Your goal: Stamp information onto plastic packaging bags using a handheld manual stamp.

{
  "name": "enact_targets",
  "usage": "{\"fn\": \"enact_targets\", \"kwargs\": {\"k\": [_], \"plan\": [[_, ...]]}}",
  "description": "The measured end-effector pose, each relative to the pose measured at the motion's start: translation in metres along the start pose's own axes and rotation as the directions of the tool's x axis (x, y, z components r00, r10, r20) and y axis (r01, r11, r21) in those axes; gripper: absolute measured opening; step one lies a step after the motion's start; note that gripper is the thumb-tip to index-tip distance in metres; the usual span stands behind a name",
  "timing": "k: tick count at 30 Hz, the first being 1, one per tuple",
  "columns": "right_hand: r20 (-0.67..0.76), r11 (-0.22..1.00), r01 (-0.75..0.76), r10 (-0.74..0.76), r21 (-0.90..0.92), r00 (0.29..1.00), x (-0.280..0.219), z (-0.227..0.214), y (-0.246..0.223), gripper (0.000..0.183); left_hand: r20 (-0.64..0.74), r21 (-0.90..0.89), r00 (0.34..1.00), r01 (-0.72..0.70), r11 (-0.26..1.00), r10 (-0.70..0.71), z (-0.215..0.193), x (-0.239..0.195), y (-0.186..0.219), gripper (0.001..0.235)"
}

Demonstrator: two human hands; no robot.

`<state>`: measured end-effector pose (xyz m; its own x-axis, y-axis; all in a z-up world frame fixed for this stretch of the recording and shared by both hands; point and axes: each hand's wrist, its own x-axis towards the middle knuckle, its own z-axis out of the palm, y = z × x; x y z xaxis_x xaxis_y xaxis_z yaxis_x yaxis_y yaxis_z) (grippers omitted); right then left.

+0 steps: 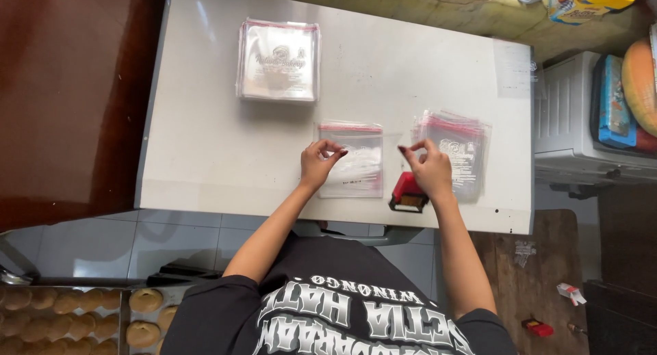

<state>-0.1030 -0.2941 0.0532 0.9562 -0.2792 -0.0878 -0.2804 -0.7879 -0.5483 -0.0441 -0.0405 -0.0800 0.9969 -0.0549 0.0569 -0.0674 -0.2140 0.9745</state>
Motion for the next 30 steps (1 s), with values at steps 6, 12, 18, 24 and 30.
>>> {"fn": "enact_targets", "kwargs": {"k": [6,12,18,24,30], "plan": [[0.312,0.987,-0.077,0.030,0.140,0.950,-0.009,0.003,0.002,0.042,0.135,-0.284,0.987,0.119,0.952,-0.084,-0.004,0.011,0.003,0.023],[0.305,0.941,-0.115,0.013,0.318,0.952,0.003,0.014,0.041,0.010,0.188,-0.162,0.982,0.016,0.987,0.015,-0.003,0.012,0.020,0.042],[0.211,0.943,-0.109,0.043,0.313,0.977,0.015,-0.044,0.143,0.018,-0.058,0.430,0.997,-0.022,0.903,0.051,-0.024,0.037,-0.053,0.026],[0.225,0.929,-0.361,0.369,-0.076,0.902,0.034,-0.072,0.219,0.034,-0.045,0.575,0.999,0.045,0.817,-0.023,-0.034,0.036,-0.068,0.038],[0.068,0.842,-0.435,0.478,-0.319,0.876,0.035,-0.090,0.210,0.062,-0.086,0.553,0.996,0.026,0.833,0.026,-0.030,0.031,-0.029,0.037]]}}
